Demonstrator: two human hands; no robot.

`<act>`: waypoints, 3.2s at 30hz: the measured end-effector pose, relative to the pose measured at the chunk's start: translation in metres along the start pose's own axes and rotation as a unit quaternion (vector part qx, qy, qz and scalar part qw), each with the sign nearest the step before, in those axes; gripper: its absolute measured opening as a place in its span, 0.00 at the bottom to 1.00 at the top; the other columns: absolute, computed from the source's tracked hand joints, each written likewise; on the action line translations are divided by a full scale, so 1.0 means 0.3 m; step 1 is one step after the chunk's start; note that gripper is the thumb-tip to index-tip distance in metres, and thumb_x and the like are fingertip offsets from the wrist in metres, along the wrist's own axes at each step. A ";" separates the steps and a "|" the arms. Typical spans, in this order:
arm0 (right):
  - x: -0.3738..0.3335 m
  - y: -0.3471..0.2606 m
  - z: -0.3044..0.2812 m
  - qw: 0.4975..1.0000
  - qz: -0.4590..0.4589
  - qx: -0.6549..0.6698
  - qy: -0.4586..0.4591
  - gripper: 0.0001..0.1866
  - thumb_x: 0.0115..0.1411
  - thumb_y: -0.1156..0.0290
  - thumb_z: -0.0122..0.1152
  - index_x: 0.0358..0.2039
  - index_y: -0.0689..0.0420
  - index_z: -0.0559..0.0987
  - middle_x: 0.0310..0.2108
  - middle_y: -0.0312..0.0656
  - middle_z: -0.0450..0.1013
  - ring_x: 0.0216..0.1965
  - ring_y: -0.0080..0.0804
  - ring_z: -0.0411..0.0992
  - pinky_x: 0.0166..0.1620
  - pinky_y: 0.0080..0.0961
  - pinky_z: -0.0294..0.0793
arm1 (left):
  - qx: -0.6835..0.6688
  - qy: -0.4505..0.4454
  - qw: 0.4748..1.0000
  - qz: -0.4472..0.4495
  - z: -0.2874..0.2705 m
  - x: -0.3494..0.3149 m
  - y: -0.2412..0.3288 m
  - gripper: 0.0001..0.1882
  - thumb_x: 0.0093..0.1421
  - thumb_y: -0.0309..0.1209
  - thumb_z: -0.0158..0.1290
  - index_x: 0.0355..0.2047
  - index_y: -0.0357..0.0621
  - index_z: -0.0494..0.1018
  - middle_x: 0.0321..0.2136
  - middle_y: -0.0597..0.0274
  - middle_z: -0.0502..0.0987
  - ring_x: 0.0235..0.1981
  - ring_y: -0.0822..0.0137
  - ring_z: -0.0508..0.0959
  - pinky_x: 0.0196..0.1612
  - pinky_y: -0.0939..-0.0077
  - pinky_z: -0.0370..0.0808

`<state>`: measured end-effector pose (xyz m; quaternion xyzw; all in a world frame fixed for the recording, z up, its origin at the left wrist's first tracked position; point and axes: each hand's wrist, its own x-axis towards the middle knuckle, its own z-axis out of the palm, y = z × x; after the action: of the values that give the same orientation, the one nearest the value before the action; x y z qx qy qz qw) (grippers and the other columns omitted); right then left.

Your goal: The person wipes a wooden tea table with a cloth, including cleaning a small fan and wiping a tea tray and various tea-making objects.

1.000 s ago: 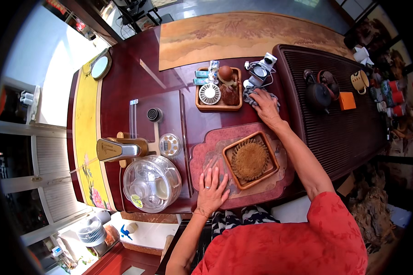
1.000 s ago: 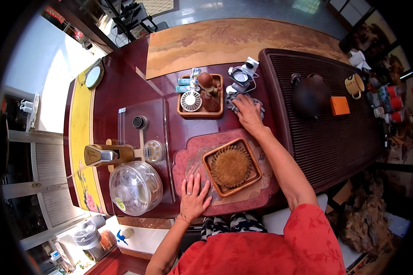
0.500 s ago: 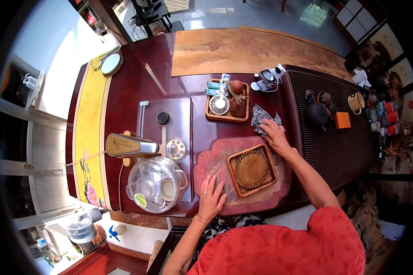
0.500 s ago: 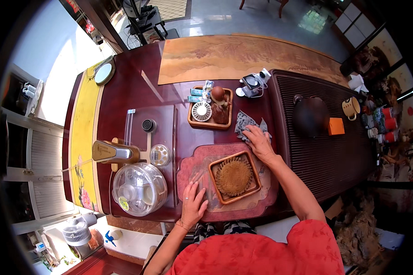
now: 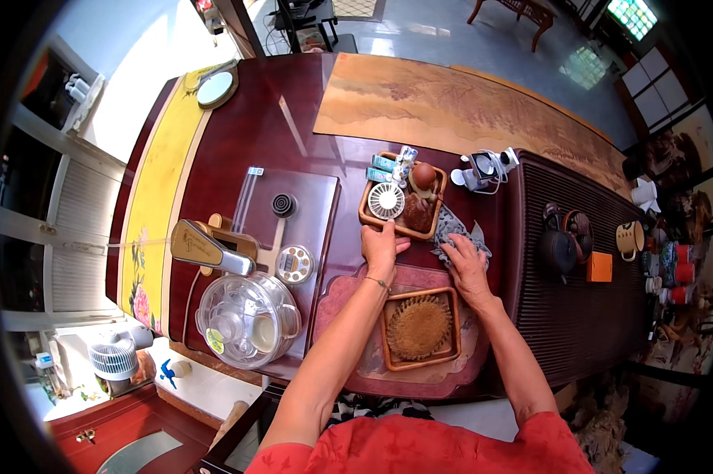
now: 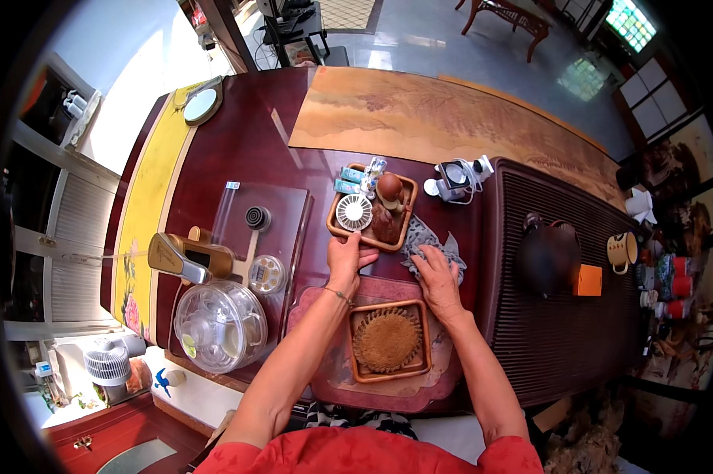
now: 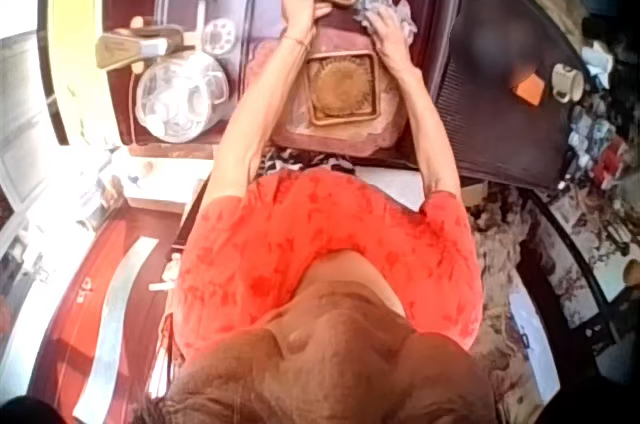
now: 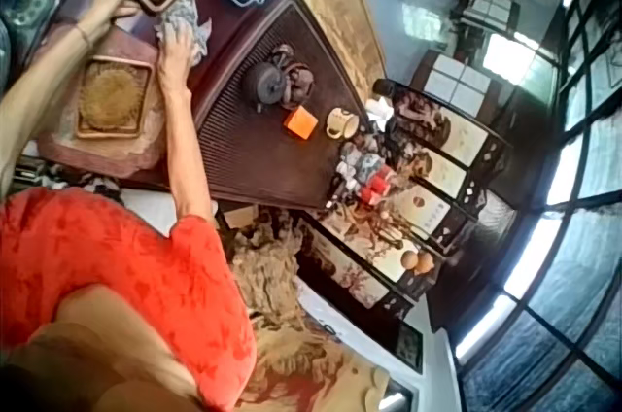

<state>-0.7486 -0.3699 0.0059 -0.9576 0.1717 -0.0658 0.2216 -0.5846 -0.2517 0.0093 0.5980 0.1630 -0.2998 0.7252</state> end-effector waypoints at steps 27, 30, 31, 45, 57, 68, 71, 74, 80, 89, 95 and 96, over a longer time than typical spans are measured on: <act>0.175 -0.070 -0.007 0.969 -0.182 0.049 -0.158 0.22 0.52 0.77 0.57 0.49 0.51 0.72 0.58 0.39 0.62 0.61 0.39 0.56 0.56 0.51 0.53 | 0.275 0.010 0.879 0.389 -0.105 -0.146 -0.010 0.11 0.63 0.25 0.43 0.45 0.34 0.68 0.37 0.54 0.76 0.37 0.64 0.78 0.39 0.75 0.74; 0.302 -0.164 0.069 0.974 -0.200 0.045 -0.099 0.22 0.52 0.76 0.57 0.50 0.51 0.72 0.58 0.40 0.61 0.61 0.38 0.56 0.56 0.52 0.53 | 0.416 -0.033 0.779 0.467 -0.319 -0.339 -0.090 0.17 0.56 0.19 0.47 0.48 0.35 0.68 0.49 0.46 0.69 0.52 0.48 0.68 0.53 0.61 0.67; 0.345 -0.210 0.102 0.975 -0.201 0.044 -0.088 0.22 0.52 0.76 0.57 0.50 0.51 0.72 0.58 0.40 0.61 0.61 0.38 0.56 0.56 0.52 0.54 | 0.471 -0.044 0.743 0.474 -0.383 -0.376 -0.112 0.19 0.54 0.19 0.48 0.48 0.35 0.68 0.50 0.45 0.68 0.54 0.46 0.66 0.55 0.59 0.65; 0.283 -0.064 0.045 0.992 0.052 -0.091 0.071 0.23 0.50 0.73 0.56 0.50 0.54 0.70 0.58 0.44 0.60 0.60 0.41 0.56 0.52 0.53 0.58 | 0.625 -0.068 0.632 0.453 -0.458 -0.392 -0.185 0.24 0.50 0.26 0.52 0.49 0.38 0.66 0.56 0.43 0.61 0.60 0.46 0.59 0.59 0.52 0.58; 0.148 -0.090 0.028 0.997 -0.034 0.010 -0.075 0.22 0.44 0.78 0.55 0.44 0.54 0.70 0.62 0.44 0.57 0.63 0.44 0.52 0.53 0.54 0.55 | 0.618 -0.066 0.641 0.449 -0.480 -0.385 -0.206 0.23 0.50 0.25 0.52 0.49 0.37 0.67 0.56 0.44 0.60 0.61 0.46 0.58 0.60 0.49 0.56; 0.277 -0.368 0.154 0.944 -0.254 0.051 -0.202 0.22 0.48 0.79 0.53 0.47 0.52 0.72 0.59 0.41 0.60 0.62 0.40 0.54 0.52 0.49 0.56 | 0.626 -0.061 0.639 0.443 -0.488 -0.390 -0.212 0.27 0.47 0.25 0.53 0.51 0.39 0.66 0.58 0.43 0.58 0.61 0.46 0.56 0.60 0.50 0.54; 0.397 -0.332 0.174 0.989 -0.142 0.038 -0.033 0.22 0.49 0.79 0.53 0.47 0.54 0.72 0.58 0.42 0.61 0.62 0.40 0.54 0.50 0.51 0.56 | 0.618 -0.066 0.637 0.456 -0.465 -0.387 -0.211 0.26 0.47 0.25 0.53 0.50 0.39 0.67 0.58 0.44 0.59 0.61 0.46 0.56 0.61 0.51 0.54; 0.464 -0.386 0.193 0.996 -0.078 0.027 -0.025 0.22 0.49 0.80 0.53 0.48 0.54 0.71 0.58 0.43 0.60 0.61 0.40 0.54 0.51 0.52 0.56 | 0.622 -0.071 0.629 0.461 -0.444 -0.388 -0.199 0.24 0.49 0.25 0.52 0.50 0.38 0.67 0.57 0.43 0.60 0.61 0.47 0.57 0.61 0.52 0.54; 0.208 -0.515 0.149 0.925 -0.243 0.053 -0.288 0.19 0.49 0.81 0.52 0.43 0.52 0.75 0.57 0.39 0.62 0.61 0.38 0.56 0.52 0.53 0.55 | 0.603 -0.064 0.656 0.449 -0.498 -0.378 -0.215 0.24 0.51 0.26 0.51 0.51 0.38 0.66 0.57 0.44 0.60 0.61 0.47 0.57 0.62 0.53 0.54; 0.472 -0.429 0.274 0.996 -0.081 0.023 0.003 0.18 0.48 0.79 0.54 0.42 0.52 0.73 0.55 0.39 0.64 0.60 0.39 0.57 0.50 0.57 0.58 | 0.611 -0.067 0.632 0.472 -0.469 -0.377 -0.217 0.23 0.53 0.28 0.48 0.51 0.37 0.65 0.57 0.43 0.60 0.61 0.46 0.57 0.62 0.53 0.54; 0.427 -0.421 0.261 0.995 -0.084 0.036 -0.034 0.18 0.49 0.77 0.54 0.43 0.53 0.73 0.56 0.42 0.62 0.62 0.41 0.55 0.52 0.57 0.57 | 0.596 -0.065 0.644 0.475 -0.482 -0.384 -0.209 0.23 0.51 0.25 0.50 0.50 0.36 0.66 0.57 0.42 0.60 0.61 0.46 0.57 0.62 0.52 0.53; 0.477 -0.410 0.272 0.998 -0.057 0.010 0.024 0.17 0.50 0.77 0.54 0.43 0.53 0.72 0.56 0.43 0.62 0.61 0.41 0.55 0.53 0.57 0.57 | 0.592 -0.069 0.645 0.478 -0.472 -0.389 -0.215 0.24 0.51 0.24 0.51 0.50 0.36 0.66 0.57 0.43 0.60 0.61 0.45 0.56 0.62 0.51 0.53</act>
<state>-0.5618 -0.2847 -0.0048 -0.9617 0.1212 -0.1031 0.2231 -0.6972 -0.0937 -0.0037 0.8723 -0.4085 0.0157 0.2682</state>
